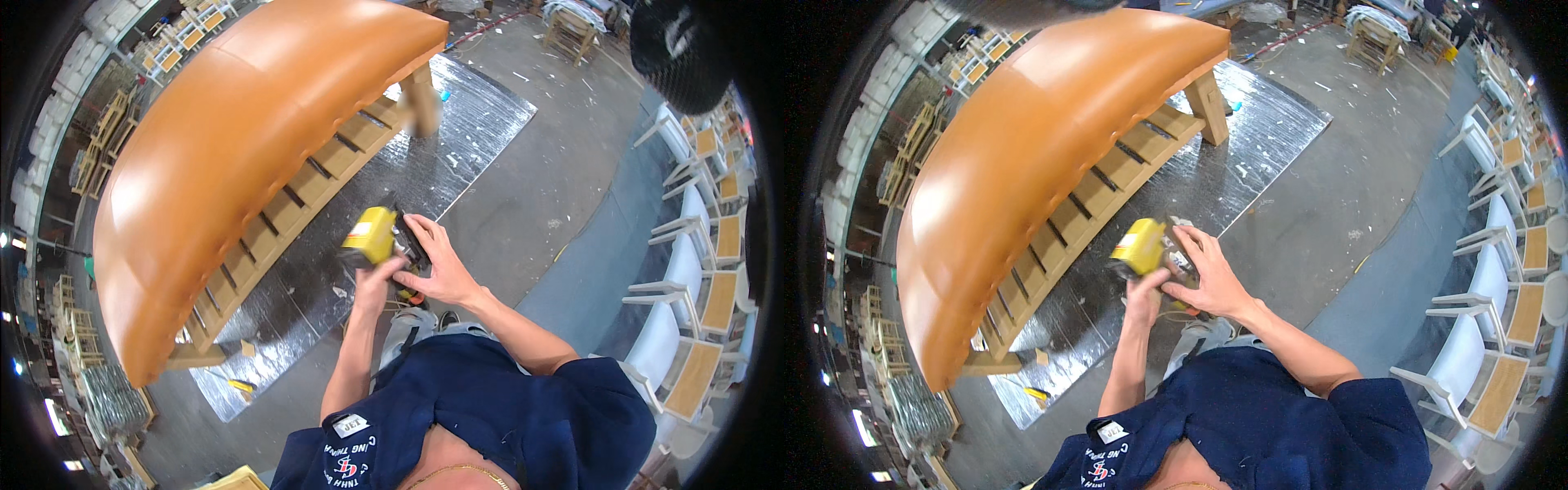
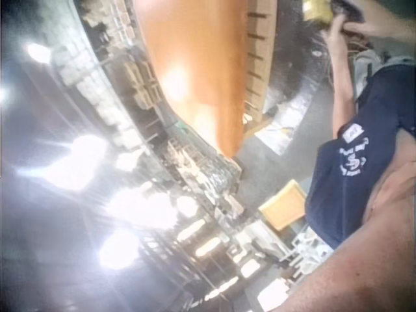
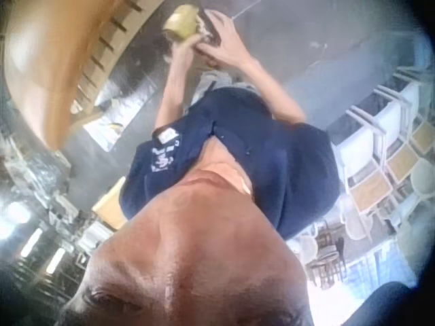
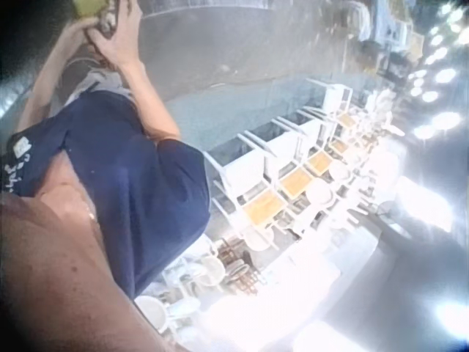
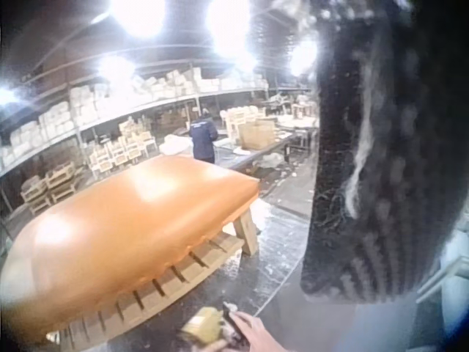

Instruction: The person uses a pneumatic staple gun to attach tan leather to the underside of a wooden chair seat. They then use a yellow-handled screwdriver to tuck and secure the leather edges into the wooden frame, working around the perimeter of the seat.

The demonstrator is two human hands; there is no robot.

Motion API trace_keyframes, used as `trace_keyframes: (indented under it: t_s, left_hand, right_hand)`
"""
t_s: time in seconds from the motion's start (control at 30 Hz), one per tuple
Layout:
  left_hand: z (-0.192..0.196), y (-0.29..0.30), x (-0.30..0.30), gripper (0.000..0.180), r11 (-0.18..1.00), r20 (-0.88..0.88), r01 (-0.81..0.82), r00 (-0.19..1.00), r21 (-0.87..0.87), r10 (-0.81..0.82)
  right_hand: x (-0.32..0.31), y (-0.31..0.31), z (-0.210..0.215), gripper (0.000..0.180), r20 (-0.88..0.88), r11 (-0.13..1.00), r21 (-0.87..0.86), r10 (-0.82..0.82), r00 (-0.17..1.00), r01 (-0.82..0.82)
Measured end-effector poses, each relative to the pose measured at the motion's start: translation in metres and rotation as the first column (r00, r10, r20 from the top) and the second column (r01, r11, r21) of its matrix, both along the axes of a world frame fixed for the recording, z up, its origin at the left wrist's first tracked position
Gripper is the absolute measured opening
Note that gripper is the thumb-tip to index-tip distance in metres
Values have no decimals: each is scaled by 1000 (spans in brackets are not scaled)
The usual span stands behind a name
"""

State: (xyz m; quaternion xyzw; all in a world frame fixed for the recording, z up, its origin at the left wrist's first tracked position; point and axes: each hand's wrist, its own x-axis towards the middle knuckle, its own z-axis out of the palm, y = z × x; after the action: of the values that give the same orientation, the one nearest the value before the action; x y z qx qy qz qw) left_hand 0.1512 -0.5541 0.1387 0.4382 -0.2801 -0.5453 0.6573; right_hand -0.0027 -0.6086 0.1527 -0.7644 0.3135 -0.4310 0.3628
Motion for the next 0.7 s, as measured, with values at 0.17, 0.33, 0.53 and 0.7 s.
trace_keyframes:
  t_s: [0.17, 0.33, 0.53, 0.7]
  left_hand:
    - [35, -79, 1, 103, 801, 401, 551, 805, -235, -437]
    - [25, -176, 32, 52, 987, 224, 159, 963, -23, -150]
    - [27, -290, 22, 47, 982, -1, -154, 988, -112, 155]
    - [11, -310, 29, 31, 939, 86, -342, 935, -19, 343]
  right_hand:
    - [-11, -66, 1, 52, 292, 870, 493, -138, 947, -26]
    - [-13, -128, 10, 31, 267, 914, 399, -198, 943, 79]
    - [20, -201, 19, 26, 315, 941, 319, -220, 923, 115]
    - [34, -232, 20, 52, 299, 983, 128, -165, 940, 132]
